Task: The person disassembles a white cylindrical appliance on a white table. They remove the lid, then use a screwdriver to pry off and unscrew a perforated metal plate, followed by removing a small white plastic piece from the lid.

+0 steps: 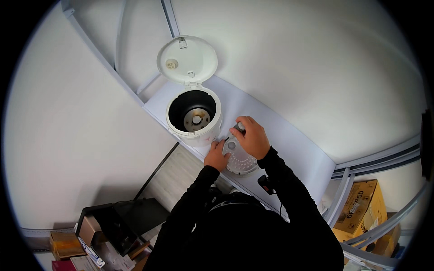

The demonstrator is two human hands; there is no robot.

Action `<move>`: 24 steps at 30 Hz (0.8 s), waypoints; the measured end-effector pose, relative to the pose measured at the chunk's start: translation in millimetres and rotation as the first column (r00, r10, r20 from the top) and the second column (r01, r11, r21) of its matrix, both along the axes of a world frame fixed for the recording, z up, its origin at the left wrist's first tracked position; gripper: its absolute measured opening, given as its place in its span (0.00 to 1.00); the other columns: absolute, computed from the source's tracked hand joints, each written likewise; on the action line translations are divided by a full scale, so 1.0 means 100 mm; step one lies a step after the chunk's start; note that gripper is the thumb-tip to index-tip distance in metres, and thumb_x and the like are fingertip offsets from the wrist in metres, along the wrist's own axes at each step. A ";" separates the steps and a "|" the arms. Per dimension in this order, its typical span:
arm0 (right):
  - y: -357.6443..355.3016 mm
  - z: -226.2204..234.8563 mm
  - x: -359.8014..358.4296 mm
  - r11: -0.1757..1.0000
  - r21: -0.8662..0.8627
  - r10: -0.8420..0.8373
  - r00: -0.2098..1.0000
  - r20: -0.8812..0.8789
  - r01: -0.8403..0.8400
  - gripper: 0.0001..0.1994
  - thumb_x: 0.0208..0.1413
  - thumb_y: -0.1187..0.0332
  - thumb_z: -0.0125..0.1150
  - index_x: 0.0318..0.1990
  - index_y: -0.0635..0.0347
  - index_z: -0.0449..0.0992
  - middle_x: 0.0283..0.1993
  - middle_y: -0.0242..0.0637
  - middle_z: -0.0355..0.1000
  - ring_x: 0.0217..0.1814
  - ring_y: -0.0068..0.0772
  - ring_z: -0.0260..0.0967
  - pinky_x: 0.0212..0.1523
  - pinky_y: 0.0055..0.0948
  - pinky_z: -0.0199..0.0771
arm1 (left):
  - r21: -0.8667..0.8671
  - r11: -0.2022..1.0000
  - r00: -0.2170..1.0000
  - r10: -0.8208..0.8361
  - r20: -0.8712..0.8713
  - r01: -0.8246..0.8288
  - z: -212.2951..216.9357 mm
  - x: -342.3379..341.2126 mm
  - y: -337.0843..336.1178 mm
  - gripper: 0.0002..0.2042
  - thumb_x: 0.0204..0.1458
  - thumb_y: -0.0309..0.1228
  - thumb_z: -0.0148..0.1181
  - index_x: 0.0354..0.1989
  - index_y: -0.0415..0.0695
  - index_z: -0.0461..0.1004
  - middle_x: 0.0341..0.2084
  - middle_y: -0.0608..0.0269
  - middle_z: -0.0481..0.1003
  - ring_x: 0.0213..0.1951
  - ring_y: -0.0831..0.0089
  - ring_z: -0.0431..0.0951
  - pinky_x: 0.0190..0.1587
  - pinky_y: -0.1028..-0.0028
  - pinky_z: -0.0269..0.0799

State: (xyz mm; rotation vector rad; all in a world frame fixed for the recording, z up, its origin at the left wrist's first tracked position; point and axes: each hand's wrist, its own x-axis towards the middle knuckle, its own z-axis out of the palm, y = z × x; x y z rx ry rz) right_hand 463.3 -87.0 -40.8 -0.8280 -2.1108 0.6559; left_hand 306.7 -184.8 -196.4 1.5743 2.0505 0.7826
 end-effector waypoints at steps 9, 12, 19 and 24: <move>0.02 0.05 -0.01 1.000 -0.013 0.015 1.000 0.016 -0.014 0.14 0.59 0.67 0.72 0.47 0.64 0.76 0.41 0.46 0.76 0.32 0.45 0.79 0.34 0.35 0.80 | -0.032 0.999 1.000 0.009 0.016 -0.008 0.04 0.02 0.01 0.35 0.54 0.37 0.70 0.72 0.51 0.64 0.63 0.52 0.66 0.59 0.48 0.75 0.58 0.54 0.76; 0.02 0.05 -0.02 0.999 -0.031 0.021 1.000 0.015 -0.020 0.15 0.59 0.66 0.71 0.47 0.62 0.75 0.40 0.46 0.75 0.35 0.51 0.78 0.36 0.42 0.78 | -0.037 0.999 1.000 0.009 0.018 -0.008 0.04 0.02 0.01 0.35 0.54 0.37 0.70 0.72 0.51 0.64 0.63 0.52 0.65 0.59 0.47 0.75 0.58 0.54 0.75; 0.04 0.04 -0.05 0.976 0.127 0.170 0.984 0.055 -0.175 0.14 0.60 0.69 0.69 0.50 0.62 0.74 0.42 0.45 0.76 0.31 0.50 0.77 0.33 0.41 0.78 | -0.045 0.999 1.000 0.000 0.032 0.002 0.00 0.00 0.02 0.35 0.55 0.38 0.70 0.71 0.50 0.64 0.64 0.52 0.65 0.60 0.47 0.75 0.59 0.53 0.75; -0.09 0.38 -0.13 0.999 0.024 0.010 0.912 0.411 -0.022 0.12 0.60 0.70 0.66 0.48 0.60 0.74 0.40 0.46 0.74 0.35 0.51 0.76 0.36 0.44 0.76 | -0.063 0.998 1.000 -0.006 0.025 0.007 0.03 -0.01 0.02 0.35 0.55 0.38 0.70 0.71 0.48 0.64 0.66 0.51 0.64 0.60 0.47 0.75 0.59 0.53 0.74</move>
